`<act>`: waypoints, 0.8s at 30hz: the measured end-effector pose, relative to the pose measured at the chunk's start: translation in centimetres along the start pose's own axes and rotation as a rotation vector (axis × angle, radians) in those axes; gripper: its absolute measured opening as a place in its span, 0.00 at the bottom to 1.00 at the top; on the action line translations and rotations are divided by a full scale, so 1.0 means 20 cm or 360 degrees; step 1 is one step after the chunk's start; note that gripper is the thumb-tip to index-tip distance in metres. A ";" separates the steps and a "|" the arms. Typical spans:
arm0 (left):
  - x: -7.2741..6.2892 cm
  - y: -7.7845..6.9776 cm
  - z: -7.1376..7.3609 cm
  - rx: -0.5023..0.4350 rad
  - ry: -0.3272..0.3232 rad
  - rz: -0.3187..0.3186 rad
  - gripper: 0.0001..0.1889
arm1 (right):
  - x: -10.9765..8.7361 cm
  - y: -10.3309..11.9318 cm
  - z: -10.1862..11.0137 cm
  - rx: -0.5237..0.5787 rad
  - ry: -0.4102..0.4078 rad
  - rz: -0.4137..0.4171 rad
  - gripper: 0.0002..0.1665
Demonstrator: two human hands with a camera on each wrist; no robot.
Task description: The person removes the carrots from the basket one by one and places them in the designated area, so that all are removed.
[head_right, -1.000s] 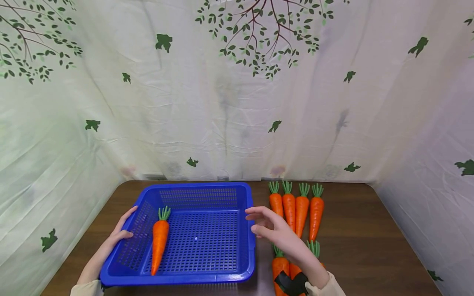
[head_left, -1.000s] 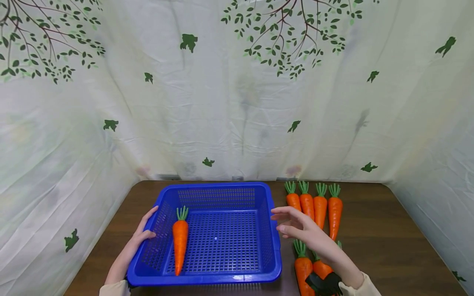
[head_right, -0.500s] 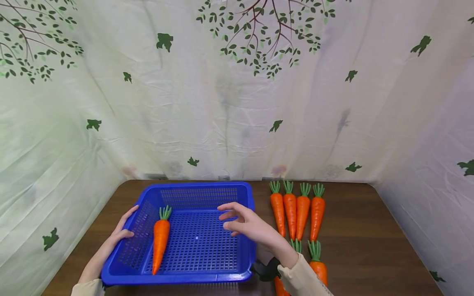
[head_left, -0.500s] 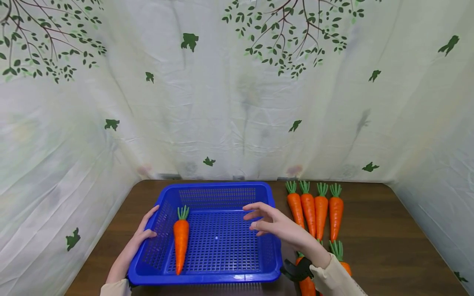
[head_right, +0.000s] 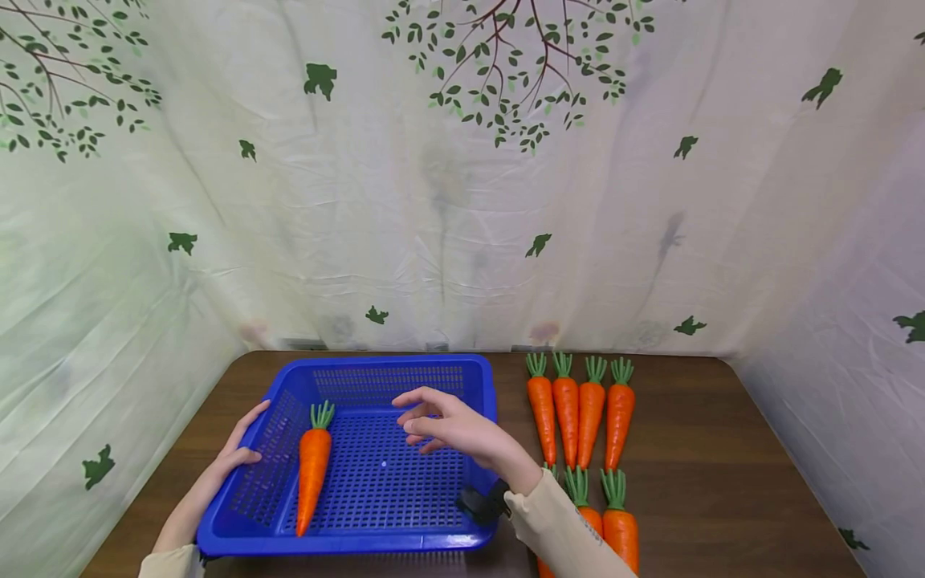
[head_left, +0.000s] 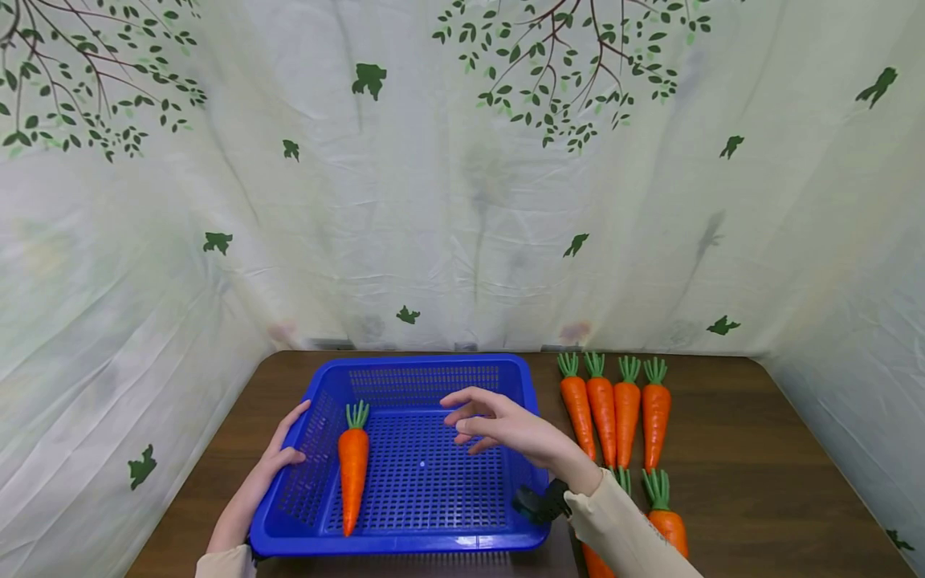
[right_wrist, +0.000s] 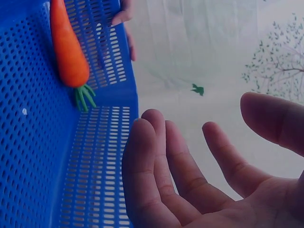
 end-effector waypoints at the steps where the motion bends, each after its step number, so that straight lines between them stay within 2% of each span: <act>1: 0.00 0.00 0.00 -0.0002 -0.0001 -0.0004 0.44 | 0.01 0.00 -0.01 0.0005 0.0003 -0.0007 0.21; 6: 0.00 0.00 0.00 -0.0012 0.0004 -0.0017 0.45 | 0.08 -0.02 -0.06 0.0020 0.0020 -0.0047 0.21; 12: 0.00 -0.01 0.00 -0.0013 -0.0018 -0.0081 0.45 | 0.14 -0.03 -0.12 0.0041 0.0043 -0.0082 0.22; 24: 0.01 -0.01 0.00 -0.0041 -0.0025 -0.0123 0.46 | 0.25 -0.07 -0.26 0.0100 0.0057 -0.0143 0.23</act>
Point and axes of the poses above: each hand's wrist, its own x-axis towards the middle knuckle, its own z-axis out of the back of the hand, y = z × x, the point moved 9 cm from there along x, towards the middle knuckle, and after that the axes turned 15 degrees about -y, right-handed, at the moved point
